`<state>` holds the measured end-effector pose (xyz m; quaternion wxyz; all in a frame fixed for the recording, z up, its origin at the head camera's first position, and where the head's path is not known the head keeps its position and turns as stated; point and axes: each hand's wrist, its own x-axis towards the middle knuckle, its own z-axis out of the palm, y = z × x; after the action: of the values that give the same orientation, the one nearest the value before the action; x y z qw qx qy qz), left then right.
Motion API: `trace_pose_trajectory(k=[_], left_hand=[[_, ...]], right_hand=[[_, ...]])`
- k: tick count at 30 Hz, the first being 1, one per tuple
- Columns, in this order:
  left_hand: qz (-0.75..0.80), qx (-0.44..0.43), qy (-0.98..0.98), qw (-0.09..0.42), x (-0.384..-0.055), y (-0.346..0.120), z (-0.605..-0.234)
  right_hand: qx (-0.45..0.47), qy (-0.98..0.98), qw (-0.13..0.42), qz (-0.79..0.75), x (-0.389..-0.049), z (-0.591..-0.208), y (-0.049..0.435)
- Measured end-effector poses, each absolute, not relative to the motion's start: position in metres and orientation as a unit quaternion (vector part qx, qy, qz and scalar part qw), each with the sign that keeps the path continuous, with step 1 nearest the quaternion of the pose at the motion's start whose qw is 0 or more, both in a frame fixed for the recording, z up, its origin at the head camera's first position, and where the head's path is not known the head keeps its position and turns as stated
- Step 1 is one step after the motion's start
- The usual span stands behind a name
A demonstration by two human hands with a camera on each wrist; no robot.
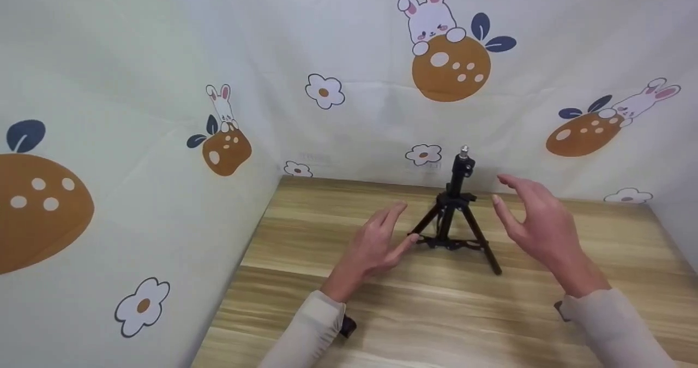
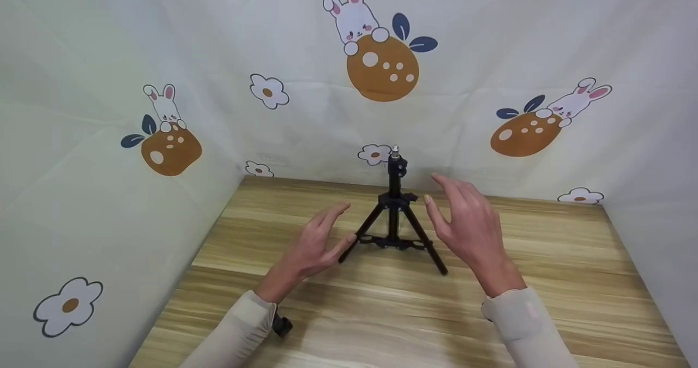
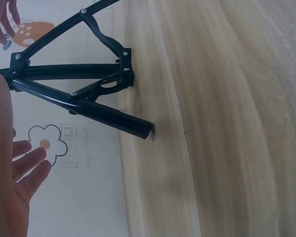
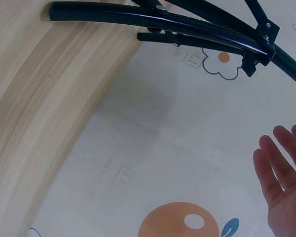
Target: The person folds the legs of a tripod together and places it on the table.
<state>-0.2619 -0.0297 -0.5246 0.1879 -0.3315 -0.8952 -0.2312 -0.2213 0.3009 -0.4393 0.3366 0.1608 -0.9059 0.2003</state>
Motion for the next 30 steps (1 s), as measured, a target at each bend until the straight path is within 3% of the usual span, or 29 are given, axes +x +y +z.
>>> trace_pose_trajectory(k=[15, 30], left_hand=[[-0.254, -0.318, -0.899, 0.164, -0.259, -0.027, -0.528], [-0.286, -0.336, -0.885, 0.150, -0.257, -0.018, -0.527]], right_hand=[[0.201, -0.879, 0.379, 0.206, -0.227, -0.426, 0.290], [0.171, -0.890, 0.328, 0.268, -0.240, -0.410, 0.269]])
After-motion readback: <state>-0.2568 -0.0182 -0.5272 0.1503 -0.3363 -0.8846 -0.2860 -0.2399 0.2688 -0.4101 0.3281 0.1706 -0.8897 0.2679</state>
